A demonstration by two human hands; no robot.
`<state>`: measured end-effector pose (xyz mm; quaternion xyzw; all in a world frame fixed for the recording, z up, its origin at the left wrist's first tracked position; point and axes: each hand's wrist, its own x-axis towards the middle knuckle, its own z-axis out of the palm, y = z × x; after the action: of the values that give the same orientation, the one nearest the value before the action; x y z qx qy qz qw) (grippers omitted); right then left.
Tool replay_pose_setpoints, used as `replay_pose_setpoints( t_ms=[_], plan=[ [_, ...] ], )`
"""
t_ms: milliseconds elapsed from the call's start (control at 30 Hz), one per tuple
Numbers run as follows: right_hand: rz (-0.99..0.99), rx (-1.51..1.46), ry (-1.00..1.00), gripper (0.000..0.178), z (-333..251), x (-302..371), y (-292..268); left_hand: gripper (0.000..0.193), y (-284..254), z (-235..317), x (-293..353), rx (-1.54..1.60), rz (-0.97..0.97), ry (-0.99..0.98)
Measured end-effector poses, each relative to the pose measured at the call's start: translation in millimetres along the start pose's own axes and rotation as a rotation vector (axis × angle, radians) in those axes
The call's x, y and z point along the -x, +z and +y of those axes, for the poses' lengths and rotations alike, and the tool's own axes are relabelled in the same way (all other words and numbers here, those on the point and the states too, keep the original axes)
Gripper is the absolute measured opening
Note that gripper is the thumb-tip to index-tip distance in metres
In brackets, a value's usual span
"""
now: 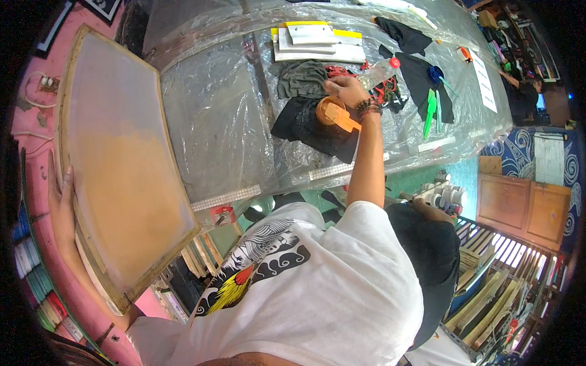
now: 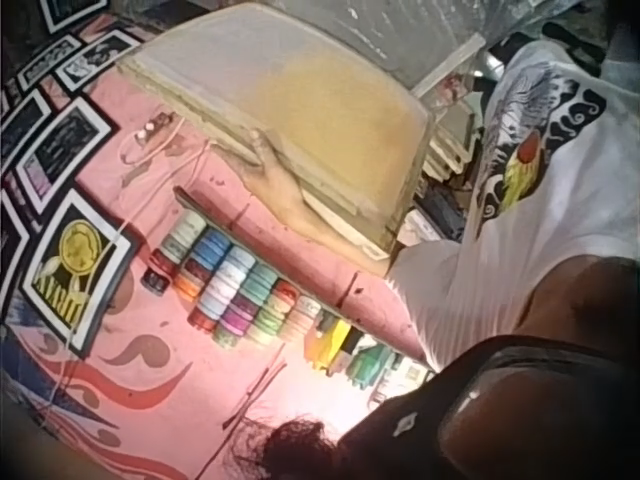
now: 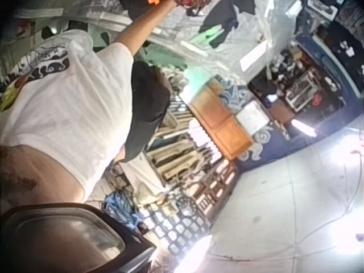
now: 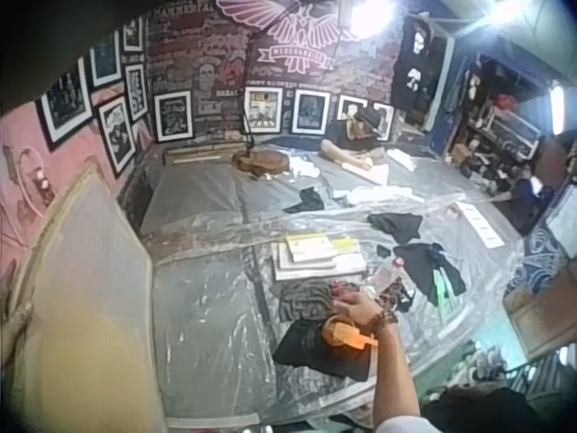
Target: Wiping a screen printing frame, spreading emulsion or ink with a squeegee, and applying tape to the edges.
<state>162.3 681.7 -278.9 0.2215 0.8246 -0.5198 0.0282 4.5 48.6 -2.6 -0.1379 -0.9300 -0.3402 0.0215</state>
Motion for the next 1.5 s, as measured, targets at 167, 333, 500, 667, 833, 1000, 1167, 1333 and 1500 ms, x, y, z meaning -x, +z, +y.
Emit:
replay_pose_setpoints(
  t_ms=[167, 333, 500, 667, 833, 1000, 1167, 1333, 1500],
  plan=[
    [-0.021, 0.124, 0.548, 0.031, 25, 34, -44, 0.071, 2, 7, 2, -0.035, 0.009, -0.029],
    [0.343, 0.499, 0.638, 0.034, 118, 38, -106, 0.07, 1, 11, -2, -0.142, -0.027, -0.03],
    [0.579, 0.543, 0.299, 0.046, 140, 9, -113, 0.071, 6, 19, 0, -0.164, 0.001, 0.003],
    [0.574, 0.681, 0.425, 0.039, 179, -14, -103, 0.071, 8, 23, 0, -0.197, -0.01, -0.019],
    [0.791, 0.514, 0.448, 0.031, 193, -10, -120, 0.07, 10, 24, -2, -0.199, -0.006, -0.014],
    [0.824, -0.096, 0.2, 0.042, 173, -8, -185, 0.07, 7, 19, -3, -0.175, -0.013, -0.018],
    [0.729, -0.681, 0.071, 0.028, 131, -2, -209, 0.069, 8, 18, -1, -0.132, -0.015, -0.034],
    [0.71, 0.068, 0.271, 0.039, 153, 5, -226, 0.068, 9, 17, -4, -0.189, -0.025, -0.008],
    [0.758, 0.428, 0.412, 0.06, 213, 4, -214, 0.067, 6, 13, -4, -0.192, -0.028, 0.002]
  ],
)
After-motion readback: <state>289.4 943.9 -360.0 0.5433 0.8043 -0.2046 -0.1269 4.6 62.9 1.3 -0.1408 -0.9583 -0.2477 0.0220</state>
